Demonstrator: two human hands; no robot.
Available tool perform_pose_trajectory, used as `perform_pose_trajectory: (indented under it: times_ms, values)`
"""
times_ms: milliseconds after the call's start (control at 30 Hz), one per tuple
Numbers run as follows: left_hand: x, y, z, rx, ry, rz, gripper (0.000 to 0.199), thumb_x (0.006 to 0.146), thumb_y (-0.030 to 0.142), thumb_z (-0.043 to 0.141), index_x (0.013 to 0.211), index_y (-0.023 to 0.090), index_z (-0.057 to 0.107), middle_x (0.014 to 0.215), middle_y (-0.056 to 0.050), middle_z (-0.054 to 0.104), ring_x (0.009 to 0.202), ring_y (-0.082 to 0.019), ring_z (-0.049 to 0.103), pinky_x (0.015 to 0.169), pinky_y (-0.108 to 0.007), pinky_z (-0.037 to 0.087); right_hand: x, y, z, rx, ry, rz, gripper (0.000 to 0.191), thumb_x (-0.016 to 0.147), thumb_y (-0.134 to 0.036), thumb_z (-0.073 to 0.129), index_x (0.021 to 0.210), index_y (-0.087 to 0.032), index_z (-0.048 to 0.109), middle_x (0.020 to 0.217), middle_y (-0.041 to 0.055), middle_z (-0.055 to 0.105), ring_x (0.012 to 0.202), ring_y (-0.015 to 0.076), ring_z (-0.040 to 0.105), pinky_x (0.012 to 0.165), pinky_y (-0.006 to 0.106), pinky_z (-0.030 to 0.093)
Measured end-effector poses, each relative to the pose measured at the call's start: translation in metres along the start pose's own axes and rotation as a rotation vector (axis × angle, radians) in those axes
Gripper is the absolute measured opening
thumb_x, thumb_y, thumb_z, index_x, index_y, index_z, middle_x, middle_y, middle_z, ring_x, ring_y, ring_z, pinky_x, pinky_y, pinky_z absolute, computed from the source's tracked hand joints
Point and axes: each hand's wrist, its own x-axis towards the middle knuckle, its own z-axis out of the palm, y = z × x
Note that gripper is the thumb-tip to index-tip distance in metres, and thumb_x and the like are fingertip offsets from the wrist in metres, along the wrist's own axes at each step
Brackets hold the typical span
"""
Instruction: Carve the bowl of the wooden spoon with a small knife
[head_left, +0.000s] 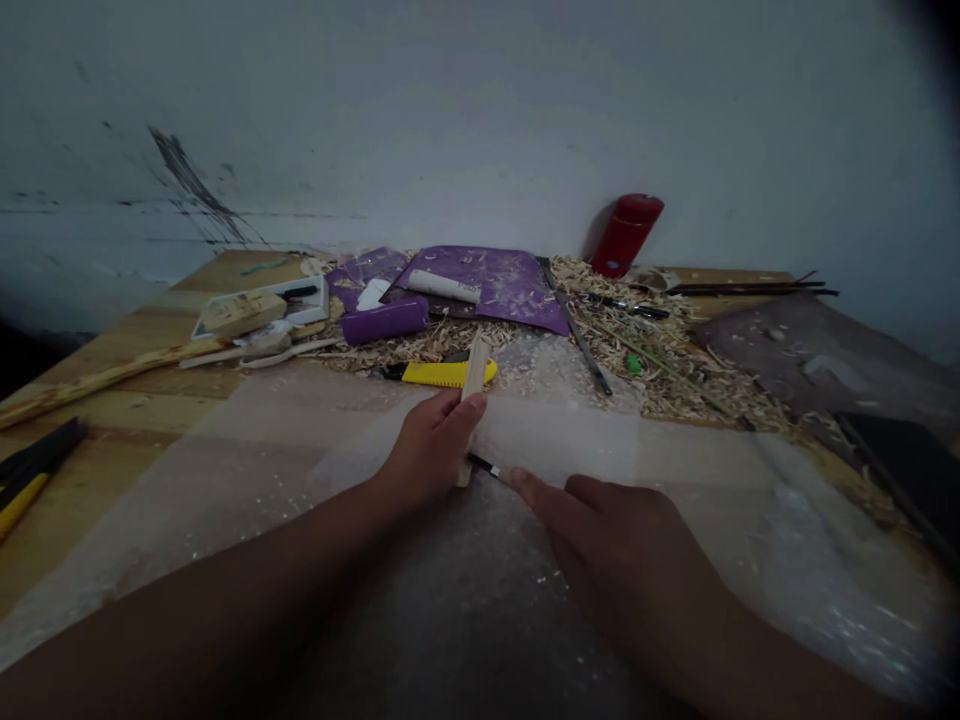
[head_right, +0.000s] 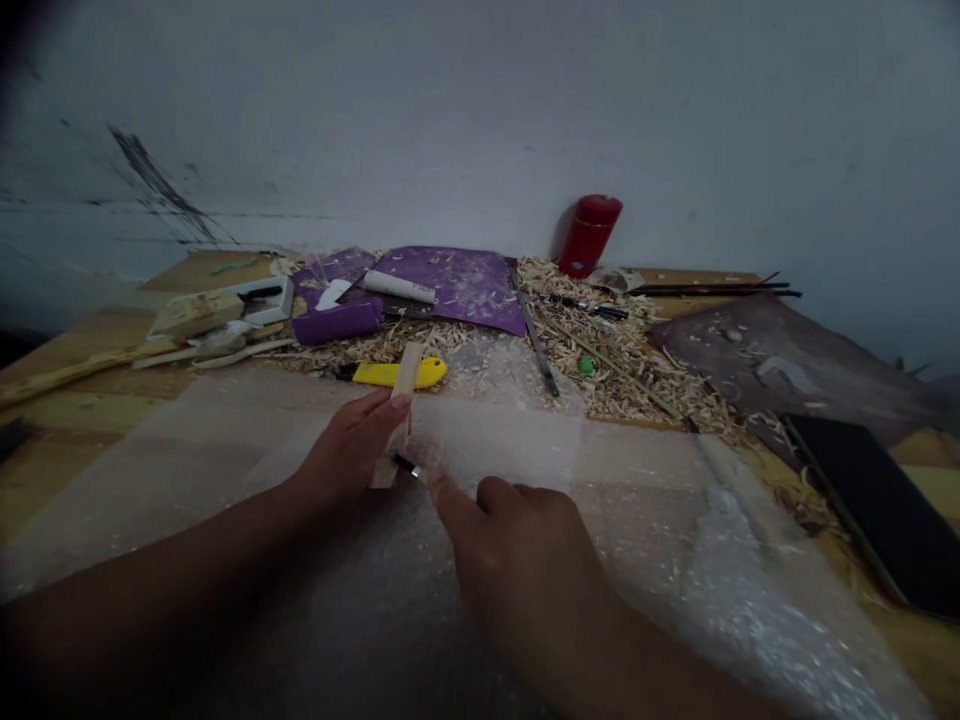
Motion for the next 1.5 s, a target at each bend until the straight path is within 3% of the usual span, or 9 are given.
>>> perform_pose_trajectory:
  times_ms: [333, 667, 900, 1333, 1500]
  values:
    - [-0.005, 0.007, 0.000, -0.037, 0.026, -0.061, 0.031, 0.078, 0.046, 0.040, 0.063, 0.020, 0.043, 0.049, 0.004, 0.049, 0.040, -0.010, 0.045, 0.041, -0.021, 0.034, 0.004, 0.000, 0.007, 0.180, 0.006, 0.018, 0.041, 0.081, -0.011, 0.037, 0.118, -0.019, 0.051, 0.062, 0.0022, 0.056, 0.051, 0.0148, 0.052, 0.048, 0.025, 0.035]
    - [-0.011, 0.023, -0.001, -0.125, 0.057, -0.092, 0.032, 0.079, 0.040, 0.040, 0.055, 0.019, 0.045, 0.041, 0.005, 0.047, 0.033, -0.010, 0.043, 0.034, -0.020, 0.035, 0.007, 0.003, 0.009, 0.184, 0.087, -0.055, 0.039, 0.084, -0.012, 0.034, 0.118, -0.016, 0.052, 0.061, 0.0022, 0.054, 0.050, 0.0142, 0.049, 0.048, 0.025, 0.035]
    - [-0.008, 0.016, -0.004, -0.176, -0.021, -0.120, 0.037, 0.077, 0.046, 0.041, 0.054, 0.018, 0.048, 0.039, 0.003, 0.049, 0.029, -0.010, 0.043, 0.030, -0.021, 0.033, 0.010, 0.006, 0.008, 0.140, 0.147, -0.098, 0.036, 0.084, -0.013, 0.034, 0.114, -0.013, 0.055, 0.059, 0.0016, 0.052, 0.048, 0.0128, 0.046, 0.046, 0.024, 0.034]
    - [-0.002, 0.009, -0.008, -0.333, -0.195, -0.153, 0.038, 0.075, 0.050, 0.043, 0.056, 0.017, 0.048, 0.035, 0.003, 0.050, 0.026, -0.010, 0.042, 0.027, -0.020, 0.030, 0.009, 0.012, 0.002, 0.066, 0.091, -0.104, 0.037, 0.085, -0.016, 0.037, 0.119, -0.022, 0.051, 0.060, -0.0006, 0.051, 0.048, 0.0131, 0.044, 0.048, 0.025, 0.031]
    - [-0.002, 0.011, -0.007, -0.307, -0.122, -0.184, 0.035, 0.074, 0.050, 0.046, 0.060, 0.018, 0.048, 0.035, 0.004, 0.051, 0.026, -0.011, 0.042, 0.027, -0.020, 0.032, 0.007, 0.018, -0.003, 0.150, 0.139, -0.058, 0.036, 0.085, -0.016, 0.039, 0.119, -0.020, 0.052, 0.064, 0.0000, 0.053, 0.053, 0.0119, 0.048, 0.052, 0.023, 0.035]
